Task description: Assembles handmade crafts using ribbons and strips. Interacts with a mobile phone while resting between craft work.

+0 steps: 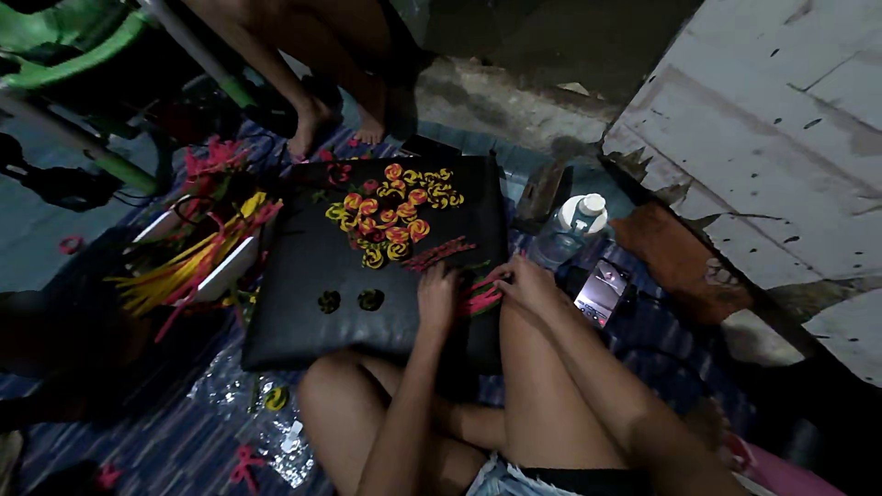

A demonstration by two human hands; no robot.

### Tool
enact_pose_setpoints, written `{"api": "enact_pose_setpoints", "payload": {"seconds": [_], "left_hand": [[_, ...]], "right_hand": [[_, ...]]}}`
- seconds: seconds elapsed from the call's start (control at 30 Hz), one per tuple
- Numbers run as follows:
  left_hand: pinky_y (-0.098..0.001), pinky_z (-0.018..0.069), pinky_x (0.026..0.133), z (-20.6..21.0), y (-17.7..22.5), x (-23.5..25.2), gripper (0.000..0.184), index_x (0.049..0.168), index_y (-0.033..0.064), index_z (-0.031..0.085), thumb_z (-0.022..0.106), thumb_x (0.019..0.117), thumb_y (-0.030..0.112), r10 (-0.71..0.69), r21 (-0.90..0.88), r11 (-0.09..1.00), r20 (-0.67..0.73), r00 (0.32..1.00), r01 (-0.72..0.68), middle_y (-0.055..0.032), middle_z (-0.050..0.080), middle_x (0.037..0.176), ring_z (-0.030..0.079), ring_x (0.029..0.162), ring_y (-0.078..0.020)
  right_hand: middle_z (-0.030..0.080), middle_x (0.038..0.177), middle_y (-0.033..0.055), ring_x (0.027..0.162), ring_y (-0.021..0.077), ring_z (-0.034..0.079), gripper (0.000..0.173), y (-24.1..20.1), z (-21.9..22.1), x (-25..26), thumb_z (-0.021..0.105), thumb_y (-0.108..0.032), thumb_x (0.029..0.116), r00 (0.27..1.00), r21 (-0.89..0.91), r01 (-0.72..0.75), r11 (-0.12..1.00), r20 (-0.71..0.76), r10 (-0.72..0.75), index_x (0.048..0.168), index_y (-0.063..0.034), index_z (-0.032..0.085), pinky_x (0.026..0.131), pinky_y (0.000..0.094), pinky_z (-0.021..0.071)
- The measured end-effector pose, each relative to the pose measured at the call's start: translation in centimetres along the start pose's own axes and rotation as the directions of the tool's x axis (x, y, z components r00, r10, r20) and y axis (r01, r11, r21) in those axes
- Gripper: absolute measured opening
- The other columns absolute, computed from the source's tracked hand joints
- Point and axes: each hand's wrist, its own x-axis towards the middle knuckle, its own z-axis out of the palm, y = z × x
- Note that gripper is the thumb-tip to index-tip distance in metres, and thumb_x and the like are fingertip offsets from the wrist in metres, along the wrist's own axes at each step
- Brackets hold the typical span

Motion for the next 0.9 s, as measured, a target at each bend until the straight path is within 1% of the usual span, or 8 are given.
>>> {"api": "enact_pose_setpoints", "payload": {"seconds": [0.13,0.37,0.57,0.67,0.73,0.77,0.83,0.9], "left_hand": [[-0.0535,0.0419,0.111,1.3,0.4,2.4,0.031,0.126,0.0039,0.07,0.059,0.1034,0.021,-0.051,-0.011,0.999,0.084,0.995,0.052,-0.022,0.063,0.134,0.057,0.129,-0.0394],[-0.0575,0.0388,0.112,1.3,0.5,4.1,0.027,0.123,-0.0019,0.069,0.057,0.1025,0.012,0.049,0.058,0.997,0.182,0.982,-0.06,-0.0247,0.058,0.141,0.053,0.133,-0.0424],[-0.0604,0.0521,0.093,-0.8,1.2,1.2,0.024,0.115,-0.0062,0.069,0.058,0.1025,0.011,0.219,0.007,0.975,-0.224,0.95,-0.223,-0.0259,0.071,0.109,0.068,0.104,-0.0443],[-0.0579,0.0533,0.09,-1.1,1.7,0.3,0.019,0.107,-0.0088,0.069,0.059,0.0994,0.005,0.279,0.0,0.95,-0.442,0.853,-0.311,-0.0259,0.072,0.1,0.07,0.097,-0.0443],[-0.0468,0.0557,0.088,-1.8,2.6,-1.0,0.021,0.105,-0.0129,0.066,0.057,0.1,0.005,0.259,-0.112,0.922,-0.53,0.807,-0.37,-0.0256,0.07,0.097,0.07,0.093,-0.0354],[-0.035,0.0561,0.085,-2.3,3.4,-1.9,0.022,0.106,-0.0145,0.062,0.056,0.1015,0.006,0.207,-0.235,0.891,-0.553,0.807,-0.389,-0.0214,0.068,0.095,0.068,0.09,-0.0236],[-0.0139,0.051,0.069,-3.8,5.6,-4.1,0.016,0.109,-0.0081,0.052,0.05,0.1037,0.007,0.02,-0.579,0.742,-0.485,0.875,-0.338,-0.0001,0.058,0.089,0.058,0.075,0.0021],[-0.0116,0.0492,0.062,-5.0,7.2,-6.7,0.012,0.111,-0.0006,0.052,0.046,0.1054,0.009,-0.088,-0.766,0.596,-0.359,0.929,-0.239,0.0091,0.056,0.087,0.055,0.07,0.0064]], "right_hand": [[0.061,0.136,0.0172,0.125,0.0347,0.058,0.031,0.0,0.2,0.2,0.063,-0.022,0.1011,0.999,-0.076,0.036,0.997,0.041,-0.033,0.131,-0.0176,0.071,0.105,0.0567,0.0434],[0.061,0.138,0.019,0.13,0.0361,0.056,0.027,-0.8,0.4,0.0,0.062,-0.017,0.1011,0.995,-0.086,0.083,0.993,0.055,-0.079,0.124,-0.0059,0.072,0.108,0.0561,0.0426],[0.06,0.139,0.0183,0.132,0.0339,0.056,0.033,-0.5,-0.1,-3.0,0.047,-0.013,0.1078,0.984,-0.005,0.176,0.984,0.007,-0.176,0.133,-0.0071,0.068,0.112,0.0498,0.0423],[0.067,0.125,0.0165,0.11,0.0262,0.064,0.028,0.3,0.0,-3.6,0.056,-0.017,0.1046,0.959,0.21,0.268,0.94,-0.149,-0.24,0.126,-0.0057,0.071,0.101,0.0412,0.0492],[0.07,0.11,0.0141,0.09,0.0173,0.063,0.022,0.4,0.5,-4.5,0.065,-0.017,0.0993,0.921,0.369,0.351,0.861,-0.303,-0.245,0.113,-0.0022,0.074,0.085,0.032,0.0516],[0.071,0.104,0.0124,0.085,0.0123,0.062,0.02,0.3,0.9,-5.2,0.068,-0.015,0.096,0.889,0.435,0.408,0.802,-0.391,-0.24,0.108,-0.0008,0.075,0.08,0.0271,0.0519],[0.071,0.099,0.0089,0.082,0.003,0.061,0.016,-0.6,1.3,-7.3,0.071,-0.01,0.0905,0.809,0.537,0.545,0.644,-0.539,-0.235,0.1,0.0015,0.075,0.073,0.0174,0.0507],[0.073,0.1,0.0094,0.086,0.0014,0.065,0.013,-1.9,1.3,-9.8,0.072,-0.004,0.0892,0.745,0.586,0.649,0.486,-0.62,-0.246,0.098,0.0049,0.075,0.075,0.0157,0.0534]]}}
